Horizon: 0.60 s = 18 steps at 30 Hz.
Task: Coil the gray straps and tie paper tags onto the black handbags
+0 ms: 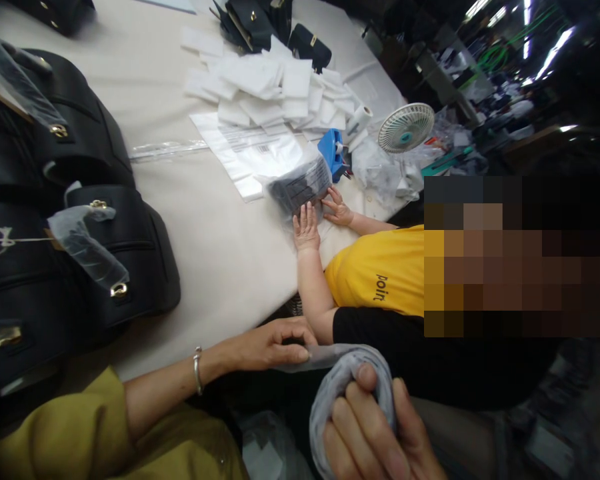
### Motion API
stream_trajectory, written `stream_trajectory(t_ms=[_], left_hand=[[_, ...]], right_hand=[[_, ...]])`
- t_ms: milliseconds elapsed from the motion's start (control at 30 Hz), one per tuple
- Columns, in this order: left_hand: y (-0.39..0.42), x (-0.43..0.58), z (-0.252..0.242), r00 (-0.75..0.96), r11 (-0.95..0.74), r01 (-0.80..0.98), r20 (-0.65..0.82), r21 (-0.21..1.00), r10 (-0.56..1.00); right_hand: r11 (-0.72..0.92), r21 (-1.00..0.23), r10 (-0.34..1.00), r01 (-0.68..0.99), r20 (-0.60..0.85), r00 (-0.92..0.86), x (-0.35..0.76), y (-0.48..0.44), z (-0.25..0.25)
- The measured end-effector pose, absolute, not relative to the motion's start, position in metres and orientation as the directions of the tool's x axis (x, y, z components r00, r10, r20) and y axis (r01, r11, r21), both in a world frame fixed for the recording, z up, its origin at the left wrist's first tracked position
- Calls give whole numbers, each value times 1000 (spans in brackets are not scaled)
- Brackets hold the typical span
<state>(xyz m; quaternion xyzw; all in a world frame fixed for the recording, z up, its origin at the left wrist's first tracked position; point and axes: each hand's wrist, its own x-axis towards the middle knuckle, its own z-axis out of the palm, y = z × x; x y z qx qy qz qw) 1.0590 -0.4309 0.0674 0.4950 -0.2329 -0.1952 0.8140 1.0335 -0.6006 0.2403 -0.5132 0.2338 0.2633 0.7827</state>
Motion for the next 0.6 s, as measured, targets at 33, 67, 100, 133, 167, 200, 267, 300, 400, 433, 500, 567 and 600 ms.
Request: stream_trajectory(t_ms=[33,67,100,133,167,200,267,300,400,433,500,567,600], left_hand=[[-435,1056,64,789,489,210,149,846,-597],[-439,1052,60,755,535,341,114,773,-646],[-443,1049,57,715,567,466,89,680,-694],[-447,1046,53,674,581,569,75,582,-735],[-450,1043,51,643,584,640,67,500,-763],[-453,1042,49,625,581,682,61,444,-779],[-455,1040,46,611,571,717,34,399,-791],[-455,1039,45,607,564,726,17,394,-794],[-453,1038,44,602,530,733,-43,426,-798],[-453,1038,44,601,515,732,-69,446,-796],[-454,1037,44,608,481,726,-130,492,-783],[-457,1038,46,621,451,720,-199,527,-758],[-458,1038,46,626,440,719,-226,538,-746]], right_hand=[[392,-692,134,-607,-610,781,1032,-597,239],[453,-696,93,-558,-585,806,1032,-594,238],[515,-691,54,-507,-565,824,1032,-590,235],[581,-675,14,-455,-550,835,1032,-588,232],[653,-647,-27,-393,-539,842,1034,-587,229],[718,-611,-62,-334,-535,843,1036,-588,225],[798,-538,-87,-272,-550,831,1039,-592,218],[814,-517,-88,-263,-558,825,1040,-595,215],[819,-511,-90,-260,-562,822,1041,-606,206],[817,-515,-91,-259,-559,824,1040,-609,203],[825,-505,-92,-253,-563,822,1040,-613,198],[844,-476,-94,-246,-583,807,1040,-617,194],[852,-464,-98,-241,-595,798,1040,-619,192]])
